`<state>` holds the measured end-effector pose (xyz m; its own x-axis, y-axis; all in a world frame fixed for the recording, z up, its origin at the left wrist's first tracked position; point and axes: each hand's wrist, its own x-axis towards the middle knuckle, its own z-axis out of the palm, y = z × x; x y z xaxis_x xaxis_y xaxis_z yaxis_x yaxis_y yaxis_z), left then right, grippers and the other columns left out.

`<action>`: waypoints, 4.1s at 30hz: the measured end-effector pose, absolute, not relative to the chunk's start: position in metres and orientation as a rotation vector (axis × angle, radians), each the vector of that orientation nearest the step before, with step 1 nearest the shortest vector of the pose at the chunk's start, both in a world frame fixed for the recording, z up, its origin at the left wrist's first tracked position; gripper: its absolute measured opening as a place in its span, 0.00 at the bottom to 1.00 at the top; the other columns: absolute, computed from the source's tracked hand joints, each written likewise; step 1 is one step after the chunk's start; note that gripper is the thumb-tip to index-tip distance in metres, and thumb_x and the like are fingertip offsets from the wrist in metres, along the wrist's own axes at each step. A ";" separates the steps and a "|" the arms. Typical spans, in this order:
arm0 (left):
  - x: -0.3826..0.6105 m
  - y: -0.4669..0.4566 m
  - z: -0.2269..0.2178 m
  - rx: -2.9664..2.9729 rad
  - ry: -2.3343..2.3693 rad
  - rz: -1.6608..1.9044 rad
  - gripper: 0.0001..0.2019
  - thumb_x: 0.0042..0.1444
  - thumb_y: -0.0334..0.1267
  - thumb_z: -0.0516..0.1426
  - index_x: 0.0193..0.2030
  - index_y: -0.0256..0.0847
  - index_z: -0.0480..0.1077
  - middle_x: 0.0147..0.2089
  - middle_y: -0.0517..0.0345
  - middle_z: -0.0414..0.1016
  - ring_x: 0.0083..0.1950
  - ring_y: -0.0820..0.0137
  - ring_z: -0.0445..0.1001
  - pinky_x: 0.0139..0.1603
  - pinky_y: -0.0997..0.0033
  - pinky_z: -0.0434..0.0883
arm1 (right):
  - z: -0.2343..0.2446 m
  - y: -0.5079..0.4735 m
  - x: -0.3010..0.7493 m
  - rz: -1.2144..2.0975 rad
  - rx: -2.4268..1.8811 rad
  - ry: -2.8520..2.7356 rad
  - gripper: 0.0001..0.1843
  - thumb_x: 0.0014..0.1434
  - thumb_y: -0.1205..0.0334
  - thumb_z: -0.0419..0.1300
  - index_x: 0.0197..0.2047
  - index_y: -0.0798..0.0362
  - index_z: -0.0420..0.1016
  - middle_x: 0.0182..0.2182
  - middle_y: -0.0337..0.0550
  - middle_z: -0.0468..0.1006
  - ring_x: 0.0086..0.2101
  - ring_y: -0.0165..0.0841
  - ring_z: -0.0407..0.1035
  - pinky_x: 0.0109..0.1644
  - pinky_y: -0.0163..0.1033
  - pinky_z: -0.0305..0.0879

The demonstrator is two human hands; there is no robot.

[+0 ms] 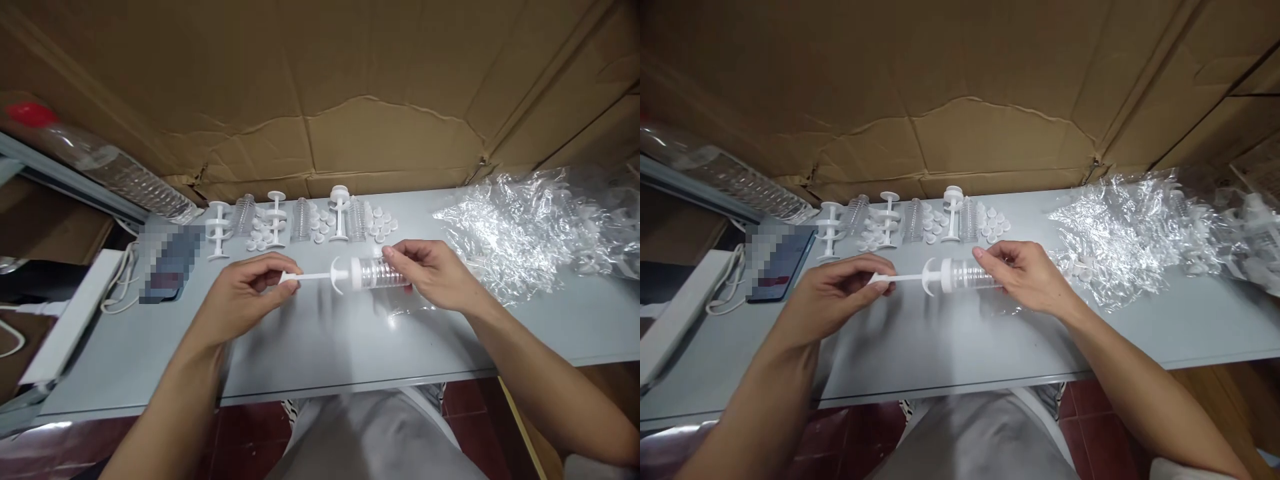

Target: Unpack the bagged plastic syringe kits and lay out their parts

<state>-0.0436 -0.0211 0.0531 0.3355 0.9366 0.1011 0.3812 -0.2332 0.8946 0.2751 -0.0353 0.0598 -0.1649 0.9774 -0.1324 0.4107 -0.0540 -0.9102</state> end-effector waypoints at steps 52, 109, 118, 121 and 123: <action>-0.024 0.003 0.025 1.233 1.108 0.468 0.29 0.63 0.62 0.63 0.54 0.35 0.81 0.33 0.55 0.81 0.30 0.70 0.78 0.37 0.71 0.76 | 0.039 -0.023 0.268 1.259 -1.432 -1.549 0.24 0.72 0.40 0.57 0.32 0.50 0.69 0.26 0.36 0.75 0.28 0.27 0.70 0.35 0.34 0.66; -0.045 -0.011 0.033 0.923 1.040 0.563 0.27 0.47 0.57 0.75 0.42 0.34 0.84 0.29 0.51 0.82 0.27 0.69 0.77 0.31 0.74 0.75 | 0.056 -0.034 0.266 1.341 -1.201 -1.418 0.07 0.58 0.56 0.75 0.40 0.47 0.89 0.30 0.43 0.86 0.27 0.30 0.80 0.31 0.33 0.82; -0.078 -0.054 0.022 0.934 1.152 0.680 0.37 0.48 0.62 0.73 0.58 0.38 0.81 0.39 0.46 0.85 0.35 0.61 0.83 0.35 0.66 0.81 | 0.047 -0.035 0.234 1.487 -1.163 -1.409 0.10 0.57 0.54 0.76 0.41 0.49 0.89 0.31 0.43 0.86 0.29 0.30 0.80 0.34 0.35 0.82; -0.081 -0.063 0.022 0.939 1.296 0.702 0.32 0.47 0.52 0.76 0.57 0.42 0.82 0.41 0.51 0.83 0.32 0.67 0.80 0.36 0.67 0.80 | 0.039 -0.036 0.228 1.543 -1.169 -1.422 0.12 0.57 0.52 0.76 0.41 0.49 0.89 0.29 0.42 0.85 0.28 0.30 0.79 0.34 0.35 0.82; -0.079 -0.066 0.023 0.932 1.339 0.712 0.28 0.47 0.50 0.76 0.54 0.41 0.83 0.41 0.53 0.83 0.32 0.68 0.79 0.36 0.66 0.80 | 0.034 -0.038 0.227 1.565 -1.182 -1.416 0.14 0.56 0.50 0.76 0.41 0.50 0.89 0.29 0.43 0.85 0.28 0.30 0.79 0.35 0.36 0.81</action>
